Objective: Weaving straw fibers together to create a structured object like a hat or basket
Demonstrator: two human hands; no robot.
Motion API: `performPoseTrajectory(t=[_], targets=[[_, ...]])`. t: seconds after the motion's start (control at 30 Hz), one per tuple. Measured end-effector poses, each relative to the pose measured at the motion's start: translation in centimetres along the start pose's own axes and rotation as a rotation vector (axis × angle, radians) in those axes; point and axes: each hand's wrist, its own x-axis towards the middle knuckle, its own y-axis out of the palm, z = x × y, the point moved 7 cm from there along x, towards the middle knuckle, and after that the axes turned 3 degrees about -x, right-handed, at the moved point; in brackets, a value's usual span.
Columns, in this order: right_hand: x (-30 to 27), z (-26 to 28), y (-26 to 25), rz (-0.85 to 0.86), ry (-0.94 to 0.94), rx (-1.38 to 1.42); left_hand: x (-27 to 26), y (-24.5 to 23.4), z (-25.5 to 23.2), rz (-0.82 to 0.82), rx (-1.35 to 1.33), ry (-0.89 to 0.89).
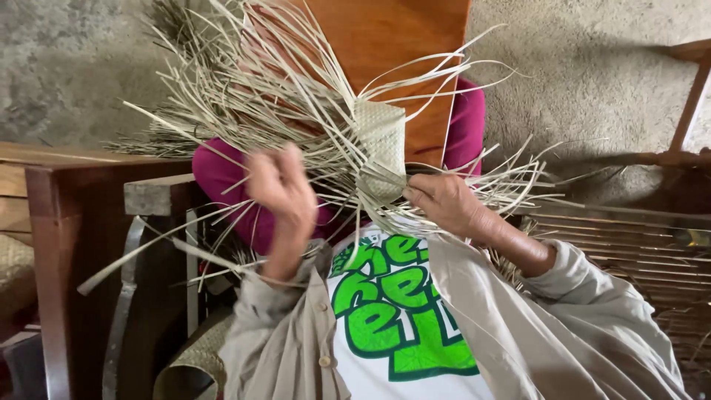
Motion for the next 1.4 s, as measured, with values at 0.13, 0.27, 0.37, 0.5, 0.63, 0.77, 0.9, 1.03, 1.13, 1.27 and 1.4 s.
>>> performPoseTrajectory(t=[0.13, 0.27, 0.37, 0.5, 0.63, 0.77, 0.9, 1.03, 1.13, 1.27, 1.4], targets=[[0.9, -0.7, 0.8, 0.254, 0.218, 0.523, -5.4, 3.0, -3.2, 0.29, -0.42, -0.425], [-0.2, -3.6, 3.8, 0.288, 0.423, 0.706, -6.8, 5.6, -2.2, 0.458, -0.566, -0.776], [-0.5, -4.5, 4.9, 0.204, 0.404, 0.872, -4.3, 6.2, -3.4, 0.553, -0.515, -0.662], [0.3, -6.2, 6.6, 0.199, 0.171, 0.762, 1.2, 5.8, -10.3, 0.66, -0.297, -0.254], [2.1, -0.6, 4.5, 0.101, -0.014, 0.7, -1.3, 6.3, -5.0, 0.69, -0.336, -0.402], [2.2, 2.1, 1.9, 0.154, -0.037, 0.42, -4.1, 7.4, -2.6, 0.605, -0.633, -0.945], [2.8, 8.6, -4.2, -0.161, -0.234, -0.243, -7.3, 8.9, 1.4, 0.355, -0.848, -1.258], [6.0, 11.4, -3.0, -0.119, -0.494, -0.216, -8.7, 9.7, 2.8, 0.269, -0.843, -1.235], [8.7, 9.5, -1.2, -0.134, -0.525, -0.299, -8.0, 9.8, 1.5, 0.22, -0.82, -1.224], [10.8, 7.7, -0.6, -0.038, -0.432, -0.366, -3.6, 7.5, -2.0, 0.1, -0.658, -0.703], [12.5, 5.1, -1.5, 0.022, -0.307, -0.164, -2.5, 7.6, -2.9, 0.15, -0.522, -0.524]])
